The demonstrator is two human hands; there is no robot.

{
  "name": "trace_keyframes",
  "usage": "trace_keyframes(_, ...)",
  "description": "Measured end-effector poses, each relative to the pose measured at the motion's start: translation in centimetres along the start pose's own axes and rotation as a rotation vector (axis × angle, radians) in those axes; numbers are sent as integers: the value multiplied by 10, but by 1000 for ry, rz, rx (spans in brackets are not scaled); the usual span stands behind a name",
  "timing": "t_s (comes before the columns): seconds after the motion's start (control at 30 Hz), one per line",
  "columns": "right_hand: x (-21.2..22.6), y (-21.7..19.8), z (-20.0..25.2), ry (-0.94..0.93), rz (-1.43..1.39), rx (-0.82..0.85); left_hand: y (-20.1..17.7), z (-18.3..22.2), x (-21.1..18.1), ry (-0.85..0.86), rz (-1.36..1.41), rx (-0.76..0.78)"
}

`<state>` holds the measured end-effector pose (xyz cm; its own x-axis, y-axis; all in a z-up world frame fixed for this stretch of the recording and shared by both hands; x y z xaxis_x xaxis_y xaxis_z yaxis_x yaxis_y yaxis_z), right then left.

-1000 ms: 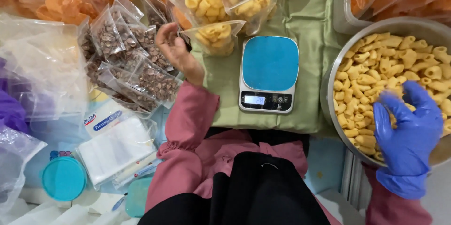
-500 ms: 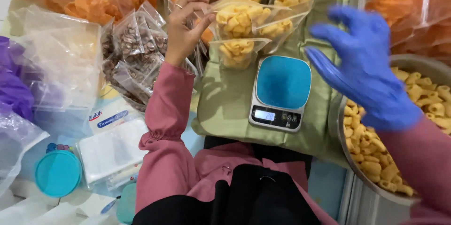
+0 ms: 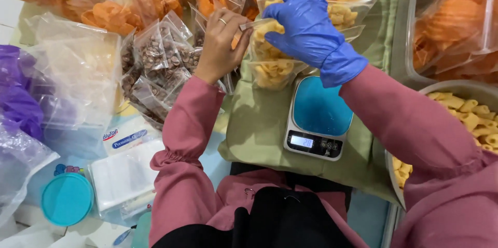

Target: The person packs yellow, tube-shaped snacks from a large metal bowl into small clear plastic bags. They place the bags on a digital scale to weigh the contents, adding or removing snacks to reach a target weight before setting the filled bags aside.

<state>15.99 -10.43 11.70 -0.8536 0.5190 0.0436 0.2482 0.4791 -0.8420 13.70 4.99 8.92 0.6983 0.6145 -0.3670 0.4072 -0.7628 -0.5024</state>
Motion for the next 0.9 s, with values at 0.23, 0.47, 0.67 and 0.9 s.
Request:
trace_keyframes(0.23, 6, 6, -3, -10, 3, 14, -3, 2, -15, 49, 14, -55)
trace_keyframes(0.47, 20, 3, -12, -83, 133, -3, -3, -3, -10, -13, 172, -2)
trace_keyframes(0.67, 36, -7, -21, -113, 166, -23, 2, 1, -11, 68, 106, -27)
trace_keyframes(0.9, 13, -7, -2, -19, 49, 61, 0, -1, -10, 37, 171, -64)
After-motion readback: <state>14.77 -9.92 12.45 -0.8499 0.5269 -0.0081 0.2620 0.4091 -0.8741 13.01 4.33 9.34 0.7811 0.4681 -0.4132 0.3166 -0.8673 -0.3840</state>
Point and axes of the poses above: each hand's wrist, its own z-axis away from the middle knuckle, its own y-axis out of the palm, x = y × z, the point moved 8 cm from there along -z, towards the middle knuckle, and after that the axes turned 6 degrees about -y, right-handed, at the moved point
